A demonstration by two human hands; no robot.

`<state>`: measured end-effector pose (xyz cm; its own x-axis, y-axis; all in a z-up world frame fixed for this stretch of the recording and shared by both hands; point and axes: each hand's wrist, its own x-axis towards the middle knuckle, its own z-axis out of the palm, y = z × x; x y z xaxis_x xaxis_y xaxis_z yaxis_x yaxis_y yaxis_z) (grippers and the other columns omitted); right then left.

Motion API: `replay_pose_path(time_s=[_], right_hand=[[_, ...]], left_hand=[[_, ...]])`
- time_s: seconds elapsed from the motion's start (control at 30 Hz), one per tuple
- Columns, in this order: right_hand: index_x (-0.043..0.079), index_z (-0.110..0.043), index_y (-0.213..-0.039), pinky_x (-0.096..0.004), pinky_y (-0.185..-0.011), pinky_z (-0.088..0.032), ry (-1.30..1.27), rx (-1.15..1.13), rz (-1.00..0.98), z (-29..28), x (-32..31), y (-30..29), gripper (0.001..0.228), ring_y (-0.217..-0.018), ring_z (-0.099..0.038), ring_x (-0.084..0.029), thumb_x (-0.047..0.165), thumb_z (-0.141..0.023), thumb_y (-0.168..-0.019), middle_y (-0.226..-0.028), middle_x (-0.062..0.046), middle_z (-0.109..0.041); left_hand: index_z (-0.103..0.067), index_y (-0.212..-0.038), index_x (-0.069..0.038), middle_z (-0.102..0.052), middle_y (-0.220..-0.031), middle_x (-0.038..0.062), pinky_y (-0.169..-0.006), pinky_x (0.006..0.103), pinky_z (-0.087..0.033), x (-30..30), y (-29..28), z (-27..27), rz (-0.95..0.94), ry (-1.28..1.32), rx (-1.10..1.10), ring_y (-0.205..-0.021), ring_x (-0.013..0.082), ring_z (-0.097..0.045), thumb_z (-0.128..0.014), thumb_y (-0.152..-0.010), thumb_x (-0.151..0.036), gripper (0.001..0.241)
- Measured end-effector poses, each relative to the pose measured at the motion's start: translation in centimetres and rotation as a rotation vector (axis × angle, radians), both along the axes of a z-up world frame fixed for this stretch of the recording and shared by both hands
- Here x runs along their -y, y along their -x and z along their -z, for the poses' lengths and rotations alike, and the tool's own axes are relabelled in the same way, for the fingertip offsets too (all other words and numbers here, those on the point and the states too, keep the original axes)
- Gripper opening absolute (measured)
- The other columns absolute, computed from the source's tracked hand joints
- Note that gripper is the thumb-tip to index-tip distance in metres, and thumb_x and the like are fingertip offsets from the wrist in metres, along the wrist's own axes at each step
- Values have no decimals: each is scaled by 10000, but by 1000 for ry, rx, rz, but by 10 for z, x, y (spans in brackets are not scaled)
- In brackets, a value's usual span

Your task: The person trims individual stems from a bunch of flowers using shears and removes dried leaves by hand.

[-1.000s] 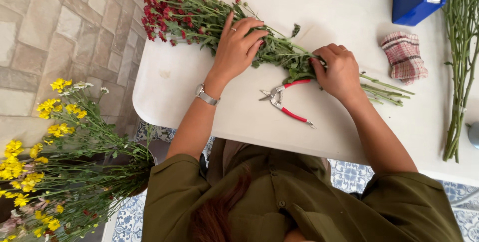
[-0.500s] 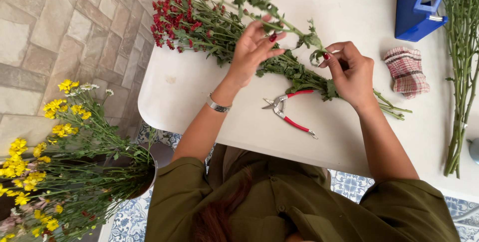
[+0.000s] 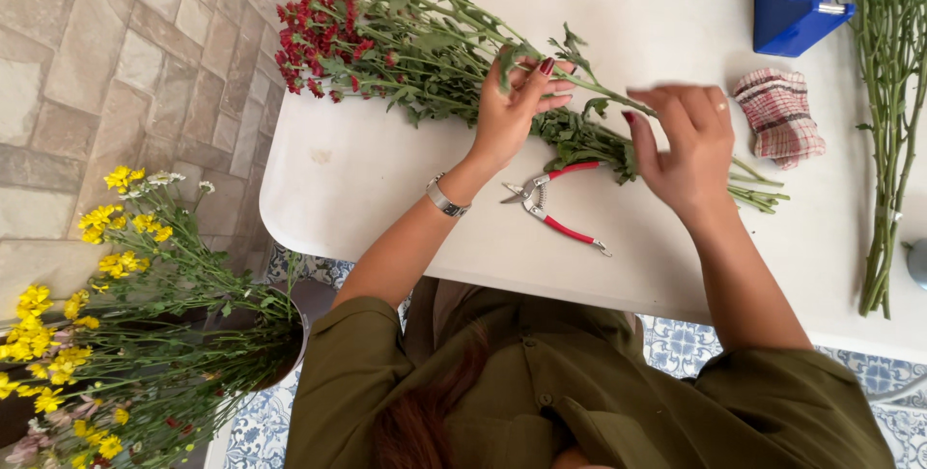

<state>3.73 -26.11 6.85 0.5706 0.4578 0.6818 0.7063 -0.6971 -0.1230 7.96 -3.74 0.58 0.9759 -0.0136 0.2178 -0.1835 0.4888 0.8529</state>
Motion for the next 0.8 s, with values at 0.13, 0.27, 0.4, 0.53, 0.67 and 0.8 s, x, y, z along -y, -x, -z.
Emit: replay_pose_path(time_s=[0.13, 0.27, 0.4, 0.53, 0.67, 0.8], right_hand=[[42, -700, -954, -442, -707, -542, -136, -324, -237, -19, -14, 45, 85, -760, -665, -367, 120, -724, -977, -939, -142, -722], [75, -593, -1366, -537, -960, -481, 217, -648, -284, 6, -3, 63, 735, -1266, -544, -457, 441, -803, -764, -1402, -212, -577], [239, -428, -1559, -428, -1052, -320, 457, -471, -49, 37, 5, 66, 980, -1403, -381, -265, 698, -713, -742, -1622, -48, -393], [224, -390, -1589, -447, -1061, -282, 476, -505, -32, 39, 3, 61, 967, -1385, -371, -253, 654, -702, -781, -1560, -49, -436], [207, -426, -1555, -448, -1064, -258, 535, -485, 2, 46, 3, 58, 988, -1336, -390, -214, 674, -709, -731, -1462, -20, -469], [169, -438, -1503, -472, -1055, -254, 538, -485, 27, 58, 3, 56, 1081, -1193, -471, -202, 693, -735, -606, -1304, -28, -471]], left_hand=[[-465, -1170, -86, -704, -1190, 247, -859, 457, -659, 3, -7, 31, 7, 6, 10, -1023, 342, -745, -563, -1092, -163, 147], [-482, -1148, -111, -716, -1176, 231, -850, 446, -663, 5, -8, 36, 14, 16, 22, -1010, 327, -750, -569, -1089, -160, 116], [-533, -1147, -100, -720, -1173, 230, -841, 451, -679, 1, -7, 26, 2, 38, 52, -998, 321, -762, -578, -1082, -155, 96], [-528, -1148, -106, -722, -1166, 224, -849, 471, -677, -5, -6, 23, -12, 91, 23, -1004, 334, -763, -606, -1076, -178, 129], [-469, -1168, -83, -716, -1173, 213, -873, 439, -674, -12, -6, 20, -64, 124, -25, -1012, 320, -755, -593, -1085, -197, 188], [-471, -1184, -82, -713, -1167, 217, -862, 485, -675, -13, -12, 35, -89, 139, -58, -1015, 358, -750, -637, -1060, -155, 219]])
